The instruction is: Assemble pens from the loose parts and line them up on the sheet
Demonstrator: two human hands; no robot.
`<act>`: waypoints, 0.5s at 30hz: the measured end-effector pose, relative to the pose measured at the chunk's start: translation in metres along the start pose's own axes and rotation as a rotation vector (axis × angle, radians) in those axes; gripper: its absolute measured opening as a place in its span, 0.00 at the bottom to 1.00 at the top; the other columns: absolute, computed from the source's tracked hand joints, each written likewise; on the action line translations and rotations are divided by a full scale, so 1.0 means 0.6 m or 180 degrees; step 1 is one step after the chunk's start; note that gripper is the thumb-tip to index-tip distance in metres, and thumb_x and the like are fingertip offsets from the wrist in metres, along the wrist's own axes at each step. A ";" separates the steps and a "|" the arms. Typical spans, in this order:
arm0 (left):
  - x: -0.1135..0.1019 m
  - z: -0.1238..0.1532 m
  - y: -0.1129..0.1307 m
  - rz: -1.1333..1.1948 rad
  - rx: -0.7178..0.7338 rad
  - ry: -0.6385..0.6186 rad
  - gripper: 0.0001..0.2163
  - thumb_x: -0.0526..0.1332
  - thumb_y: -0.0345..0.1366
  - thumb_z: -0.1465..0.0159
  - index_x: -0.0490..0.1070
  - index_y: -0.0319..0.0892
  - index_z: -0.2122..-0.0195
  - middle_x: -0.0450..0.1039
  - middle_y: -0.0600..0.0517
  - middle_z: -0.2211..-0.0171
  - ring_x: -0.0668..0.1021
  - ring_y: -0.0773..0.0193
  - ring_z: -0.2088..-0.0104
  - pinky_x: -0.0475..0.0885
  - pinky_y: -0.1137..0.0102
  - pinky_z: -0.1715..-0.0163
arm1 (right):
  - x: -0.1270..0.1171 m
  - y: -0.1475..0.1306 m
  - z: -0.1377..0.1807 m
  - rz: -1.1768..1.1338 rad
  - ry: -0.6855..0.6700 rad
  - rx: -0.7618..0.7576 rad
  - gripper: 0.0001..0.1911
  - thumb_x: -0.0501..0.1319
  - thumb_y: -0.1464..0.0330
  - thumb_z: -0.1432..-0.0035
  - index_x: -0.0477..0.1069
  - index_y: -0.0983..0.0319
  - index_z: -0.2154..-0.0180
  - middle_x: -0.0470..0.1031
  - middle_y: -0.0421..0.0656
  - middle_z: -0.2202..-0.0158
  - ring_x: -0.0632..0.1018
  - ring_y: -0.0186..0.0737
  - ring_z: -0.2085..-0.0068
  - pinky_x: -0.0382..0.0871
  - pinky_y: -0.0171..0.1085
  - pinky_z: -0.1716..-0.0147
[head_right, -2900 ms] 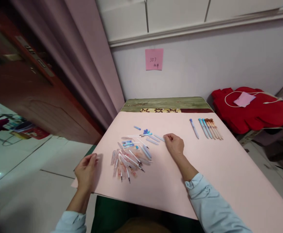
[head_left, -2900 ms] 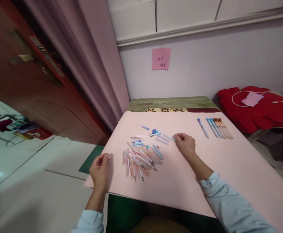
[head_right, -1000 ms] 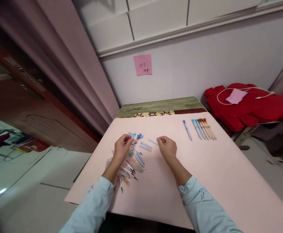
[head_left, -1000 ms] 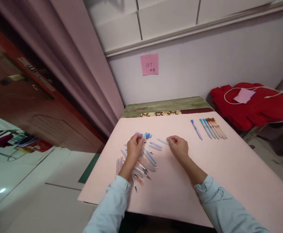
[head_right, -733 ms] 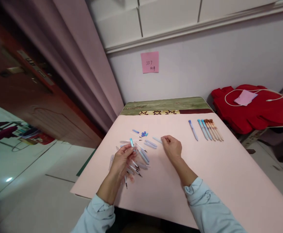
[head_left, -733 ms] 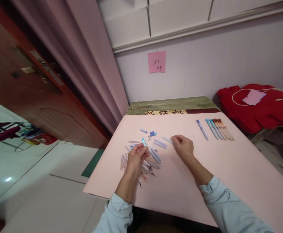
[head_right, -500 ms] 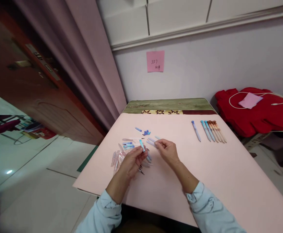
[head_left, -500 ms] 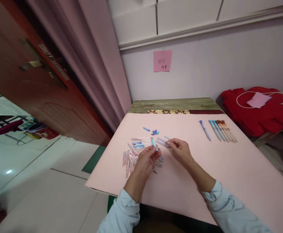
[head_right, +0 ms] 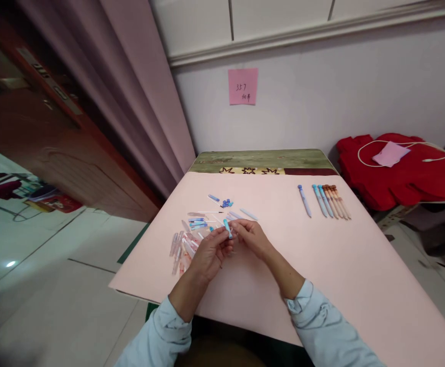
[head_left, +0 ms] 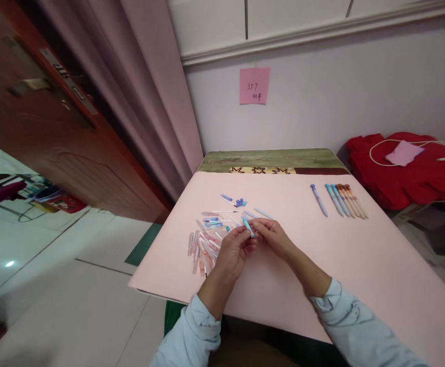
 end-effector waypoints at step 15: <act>-0.017 -0.001 0.014 -0.1582 0.1528 -0.0080 0.08 0.67 0.37 0.43 0.73 0.42 0.64 0.77 0.52 0.69 0.78 0.65 0.70 0.74 0.71 0.68 | -0.001 0.014 -0.001 -0.0602 -0.0297 0.0202 0.14 0.71 0.60 0.51 0.79 0.57 0.61 0.78 0.40 0.69 0.78 0.39 0.68 0.70 0.40 0.64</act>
Point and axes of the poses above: each hand's wrist, its own z-axis away from the middle knuckle, its own x-axis out of the palm, y = z × x, the point moved 4 cm from there along -z, towards the middle knuckle
